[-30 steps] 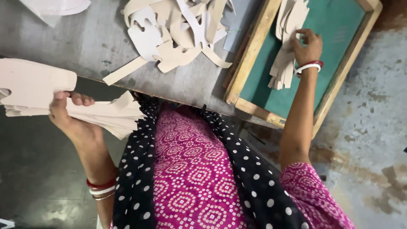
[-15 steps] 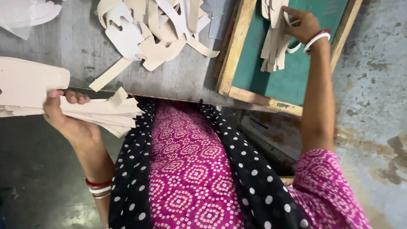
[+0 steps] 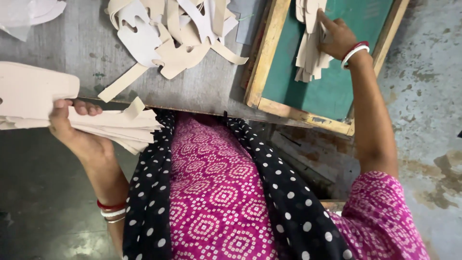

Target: The person sorts beige shoe parts by picking them up from a pile on a table and placing them into a wooden tray. They repeatedly gather stacks of the parts, align them, and transfer them to the tray. The camera moves erratically at one point before returning to the task.

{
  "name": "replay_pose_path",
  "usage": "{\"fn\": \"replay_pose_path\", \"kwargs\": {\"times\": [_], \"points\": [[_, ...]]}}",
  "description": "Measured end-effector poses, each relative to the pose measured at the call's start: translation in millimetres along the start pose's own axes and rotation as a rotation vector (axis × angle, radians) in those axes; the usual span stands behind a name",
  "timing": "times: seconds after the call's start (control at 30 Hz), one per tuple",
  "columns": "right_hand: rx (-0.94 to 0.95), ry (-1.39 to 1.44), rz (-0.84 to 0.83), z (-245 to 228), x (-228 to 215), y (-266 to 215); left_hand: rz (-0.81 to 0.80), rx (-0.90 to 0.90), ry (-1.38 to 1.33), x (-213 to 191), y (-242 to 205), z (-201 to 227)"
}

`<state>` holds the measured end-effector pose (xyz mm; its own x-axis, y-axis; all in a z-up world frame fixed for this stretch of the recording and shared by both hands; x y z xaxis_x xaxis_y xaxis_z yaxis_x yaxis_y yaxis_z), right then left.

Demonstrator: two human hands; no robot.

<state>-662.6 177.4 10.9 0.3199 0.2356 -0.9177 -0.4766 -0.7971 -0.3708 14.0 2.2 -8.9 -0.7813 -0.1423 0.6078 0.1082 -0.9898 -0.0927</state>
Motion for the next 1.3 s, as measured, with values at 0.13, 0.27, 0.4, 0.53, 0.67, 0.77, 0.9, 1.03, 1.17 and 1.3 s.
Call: {"fn": "replay_pose_path", "kwargs": {"times": [0.13,0.27,0.4,0.53,0.67,0.77,0.9,1.03,1.17,1.3], "points": [[0.014,-0.032,0.003,13,-1,2,-0.022,-0.009,0.004,4,3,0],[-0.038,-0.012,-0.034,-2,-10,2,-0.008,-0.011,0.004,4,4,5],[0.277,0.104,-0.264,-48,-37,-16,0.0,-0.027,0.015,4,4,4],[0.222,0.067,-0.216,-63,-36,-20,-0.007,-0.041,0.001,0,4,2],[0.218,-0.118,-0.033,-39,2,-4,-0.005,-0.054,-0.023,-4,4,1],[0.074,-0.203,0.212,-43,26,-15,-0.001,-0.069,-0.01,1,4,3],[0.155,-0.108,0.444,-66,27,-36,0.007,-0.069,0.026,9,4,7],[0.112,-0.023,0.535,-58,35,-29,-0.012,-0.088,0.025,12,8,5],[0.109,0.014,0.619,-58,47,-24,-0.043,-0.106,0.002,20,12,3],[0.094,0.151,0.662,-14,53,1,-0.022,-0.087,0.023,38,10,13]]}}
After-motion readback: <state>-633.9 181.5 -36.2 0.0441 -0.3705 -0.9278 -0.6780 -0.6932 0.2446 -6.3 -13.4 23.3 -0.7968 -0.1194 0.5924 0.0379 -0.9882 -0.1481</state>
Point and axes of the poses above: each hand's wrist, its own y-axis towards the middle knuckle, its own x-axis out of the palm, z = x × y, the point moved 2 cm from there along y, towards the middle knuckle, and after that the axes turned 12 degrees about x, right-handed, at the moved point
